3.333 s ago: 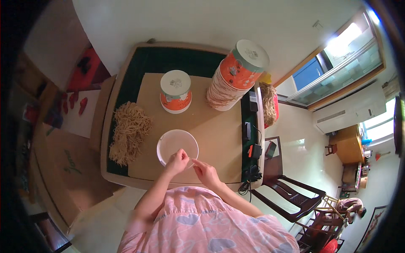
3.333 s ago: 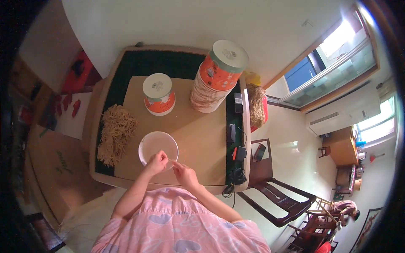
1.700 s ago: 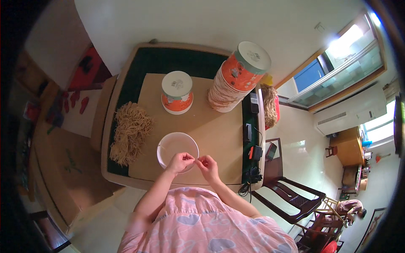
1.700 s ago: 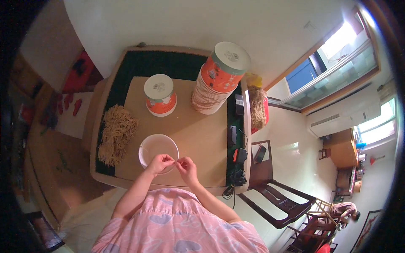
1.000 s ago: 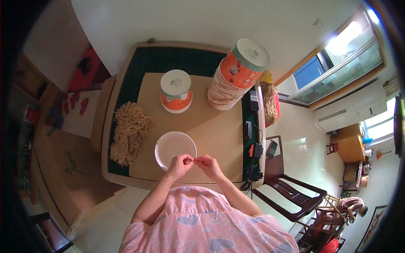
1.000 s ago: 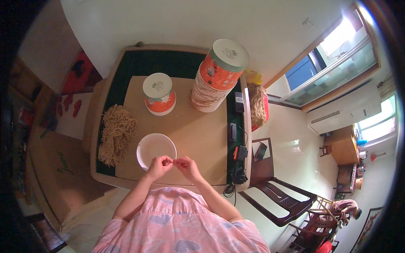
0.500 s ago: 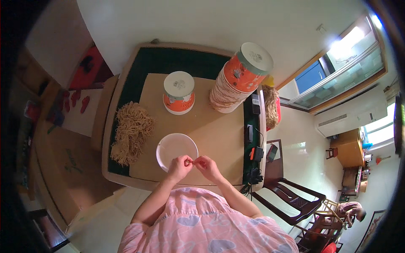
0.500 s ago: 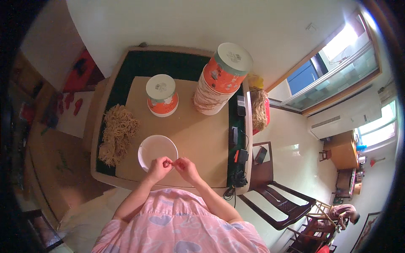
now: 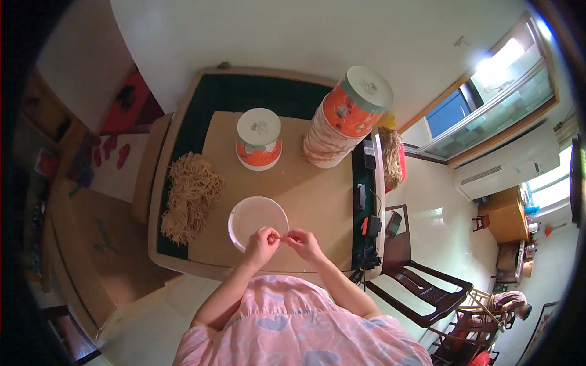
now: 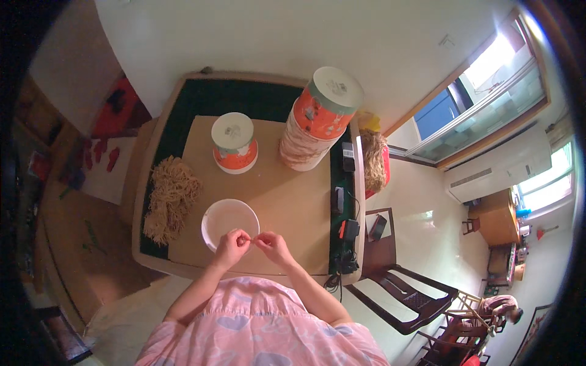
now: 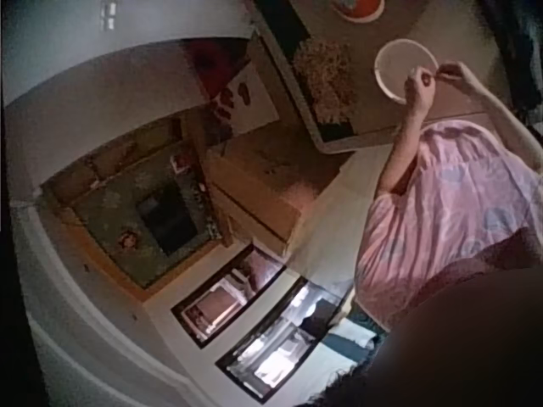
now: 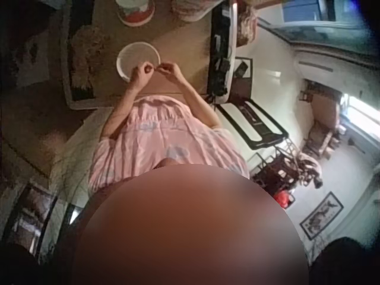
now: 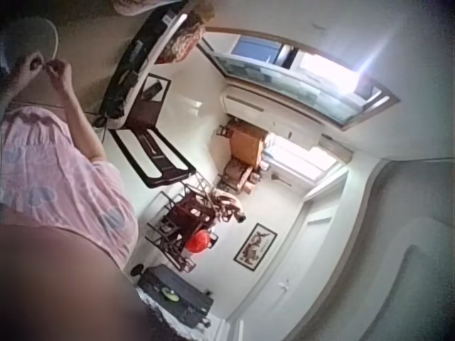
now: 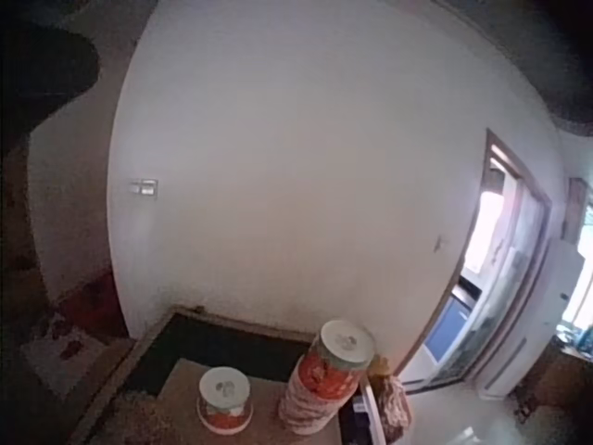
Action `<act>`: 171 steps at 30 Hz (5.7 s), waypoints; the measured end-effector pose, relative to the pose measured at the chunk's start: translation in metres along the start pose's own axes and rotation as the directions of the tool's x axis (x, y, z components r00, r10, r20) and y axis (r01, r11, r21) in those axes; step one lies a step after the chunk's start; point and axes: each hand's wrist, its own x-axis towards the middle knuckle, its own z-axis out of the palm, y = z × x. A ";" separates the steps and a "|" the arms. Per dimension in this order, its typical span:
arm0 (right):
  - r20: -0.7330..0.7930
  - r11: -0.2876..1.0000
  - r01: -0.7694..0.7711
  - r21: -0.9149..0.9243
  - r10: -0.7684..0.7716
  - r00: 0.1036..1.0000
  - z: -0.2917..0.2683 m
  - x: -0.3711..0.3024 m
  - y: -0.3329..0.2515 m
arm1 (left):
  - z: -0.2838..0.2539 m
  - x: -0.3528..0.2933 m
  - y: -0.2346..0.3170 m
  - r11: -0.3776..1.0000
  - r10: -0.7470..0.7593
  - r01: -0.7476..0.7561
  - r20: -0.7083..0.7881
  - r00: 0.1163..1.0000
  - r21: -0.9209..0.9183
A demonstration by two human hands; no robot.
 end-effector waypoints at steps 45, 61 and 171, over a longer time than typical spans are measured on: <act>-0.204 0.936 0.146 -0.320 -0.218 0.954 0.013 -0.011 -0.022 | 0.011 0.000 -0.025 0.979 -0.079 0.067 -0.054 0.995 -0.191; -0.108 0.854 0.196 -0.482 -0.280 0.954 0.017 -0.009 -0.026 | 0.002 0.000 -0.025 0.988 -0.037 0.036 -0.005 0.999 -0.153; -0.144 0.836 0.304 -0.457 -0.406 0.903 0.018 -0.009 -0.023 | -0.006 -0.001 -0.017 0.988 -0.105 0.100 -0.042 0.994 -0.115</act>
